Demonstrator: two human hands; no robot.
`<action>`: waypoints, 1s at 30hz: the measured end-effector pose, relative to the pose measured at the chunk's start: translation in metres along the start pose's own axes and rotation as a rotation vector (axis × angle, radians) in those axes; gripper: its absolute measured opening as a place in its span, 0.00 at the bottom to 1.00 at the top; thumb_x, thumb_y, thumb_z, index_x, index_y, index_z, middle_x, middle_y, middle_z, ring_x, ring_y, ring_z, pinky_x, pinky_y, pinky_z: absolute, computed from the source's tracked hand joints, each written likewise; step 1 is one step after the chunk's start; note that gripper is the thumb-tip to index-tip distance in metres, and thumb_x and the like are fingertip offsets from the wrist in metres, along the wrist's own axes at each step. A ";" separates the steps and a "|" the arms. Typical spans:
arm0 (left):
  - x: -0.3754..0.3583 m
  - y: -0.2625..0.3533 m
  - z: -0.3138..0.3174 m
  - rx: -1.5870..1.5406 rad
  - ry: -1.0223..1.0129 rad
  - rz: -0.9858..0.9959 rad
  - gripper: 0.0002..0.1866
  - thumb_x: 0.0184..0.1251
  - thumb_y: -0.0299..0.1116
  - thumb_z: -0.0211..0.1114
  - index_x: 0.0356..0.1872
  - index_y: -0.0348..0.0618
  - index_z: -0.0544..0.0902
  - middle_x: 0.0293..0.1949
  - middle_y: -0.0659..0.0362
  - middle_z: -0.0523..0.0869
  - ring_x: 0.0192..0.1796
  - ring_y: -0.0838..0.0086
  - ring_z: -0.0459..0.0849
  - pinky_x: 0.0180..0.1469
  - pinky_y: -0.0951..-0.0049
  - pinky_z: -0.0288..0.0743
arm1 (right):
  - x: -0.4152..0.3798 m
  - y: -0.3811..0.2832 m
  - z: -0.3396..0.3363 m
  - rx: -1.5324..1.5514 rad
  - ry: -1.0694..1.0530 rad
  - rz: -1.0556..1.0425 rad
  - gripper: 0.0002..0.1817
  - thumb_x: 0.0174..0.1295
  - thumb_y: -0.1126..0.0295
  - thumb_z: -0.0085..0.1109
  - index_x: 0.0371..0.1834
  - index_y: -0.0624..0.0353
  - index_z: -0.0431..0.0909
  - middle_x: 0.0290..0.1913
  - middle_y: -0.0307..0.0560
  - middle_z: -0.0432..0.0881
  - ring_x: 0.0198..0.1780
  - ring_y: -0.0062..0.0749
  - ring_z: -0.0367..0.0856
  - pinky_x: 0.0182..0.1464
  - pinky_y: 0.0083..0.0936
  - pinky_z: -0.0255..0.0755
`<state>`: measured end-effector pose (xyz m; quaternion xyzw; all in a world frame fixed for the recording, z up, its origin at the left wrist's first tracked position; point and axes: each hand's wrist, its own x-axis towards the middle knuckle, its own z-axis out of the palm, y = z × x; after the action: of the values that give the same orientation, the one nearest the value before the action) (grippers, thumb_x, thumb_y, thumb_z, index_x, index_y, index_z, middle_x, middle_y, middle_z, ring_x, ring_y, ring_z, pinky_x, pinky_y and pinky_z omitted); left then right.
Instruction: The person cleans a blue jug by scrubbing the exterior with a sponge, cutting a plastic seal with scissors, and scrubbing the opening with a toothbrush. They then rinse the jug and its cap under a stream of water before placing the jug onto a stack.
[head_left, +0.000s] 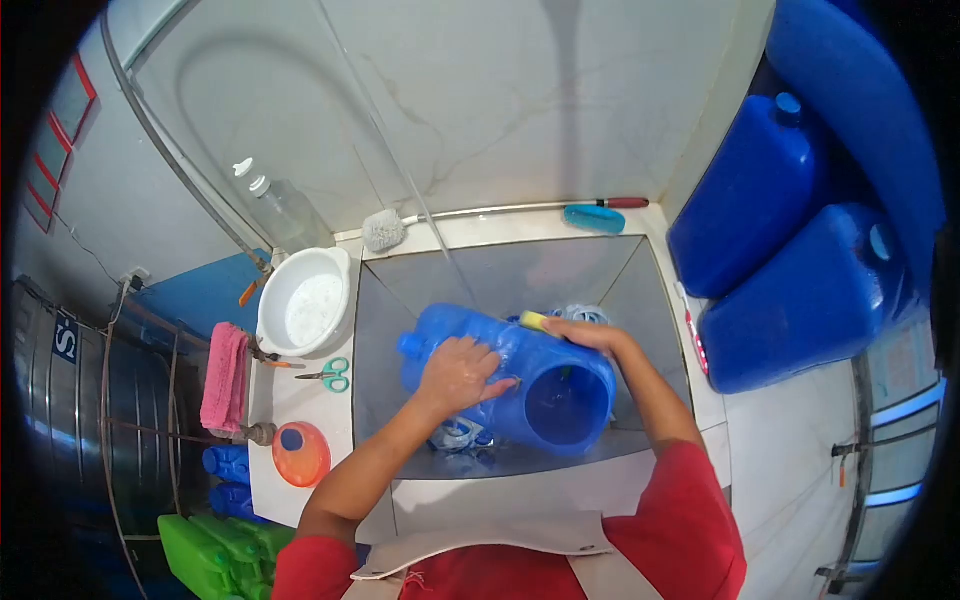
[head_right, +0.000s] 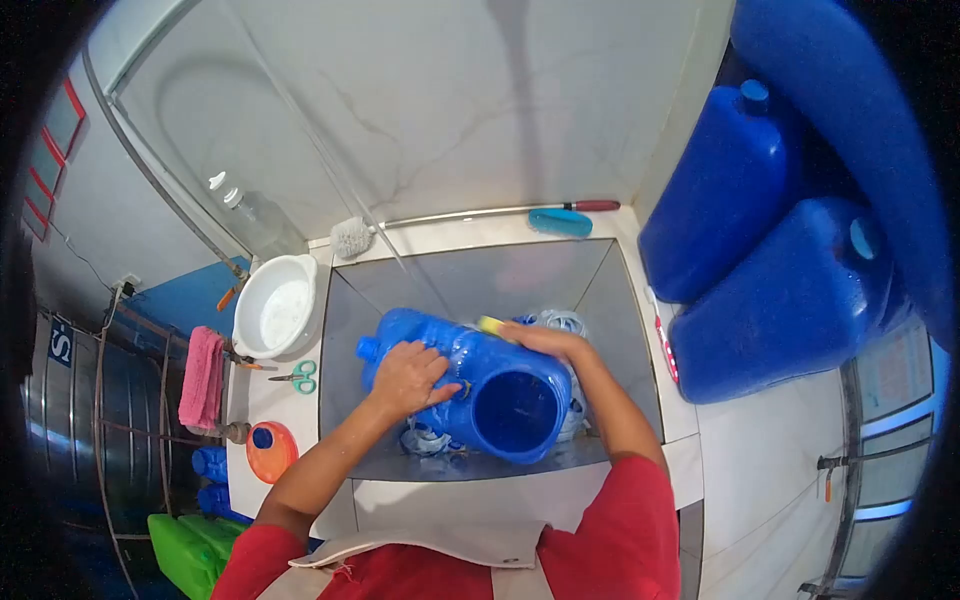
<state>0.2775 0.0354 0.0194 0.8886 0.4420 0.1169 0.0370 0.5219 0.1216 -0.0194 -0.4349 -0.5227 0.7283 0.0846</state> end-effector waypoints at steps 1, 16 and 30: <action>0.010 0.003 -0.001 -0.009 0.052 0.002 0.16 0.56 0.48 0.61 0.26 0.44 0.75 0.34 0.53 0.80 0.42 0.57 0.79 0.48 0.58 0.70 | 0.012 0.041 -0.018 0.031 -0.053 -0.049 0.27 0.69 0.53 0.41 0.63 0.61 0.66 0.58 0.48 0.73 0.54 0.31 0.74 0.58 0.26 0.68; 0.063 0.009 0.031 -0.629 0.086 -0.298 0.32 0.54 0.34 0.57 0.60 0.34 0.58 0.50 0.31 0.72 0.54 0.41 0.73 0.54 0.54 0.67 | 0.015 -0.044 0.037 -0.804 1.282 -0.931 0.20 0.70 0.59 0.38 0.44 0.64 0.74 0.46 0.60 0.73 0.52 0.55 0.67 0.56 0.42 0.59; 0.027 0.006 0.010 -0.607 0.164 -0.385 0.27 0.62 0.48 0.59 0.57 0.41 0.69 0.38 0.40 0.82 0.41 0.43 0.79 0.43 0.50 0.73 | 0.010 0.008 0.005 -0.318 1.246 -0.823 0.08 0.61 0.67 0.48 0.37 0.59 0.74 0.37 0.50 0.77 0.38 0.38 0.76 0.44 0.36 0.68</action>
<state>0.3009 0.0538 0.0151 0.7254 0.5479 0.3044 0.2845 0.5150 0.1201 -0.0312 -0.5424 -0.5970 0.1741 0.5649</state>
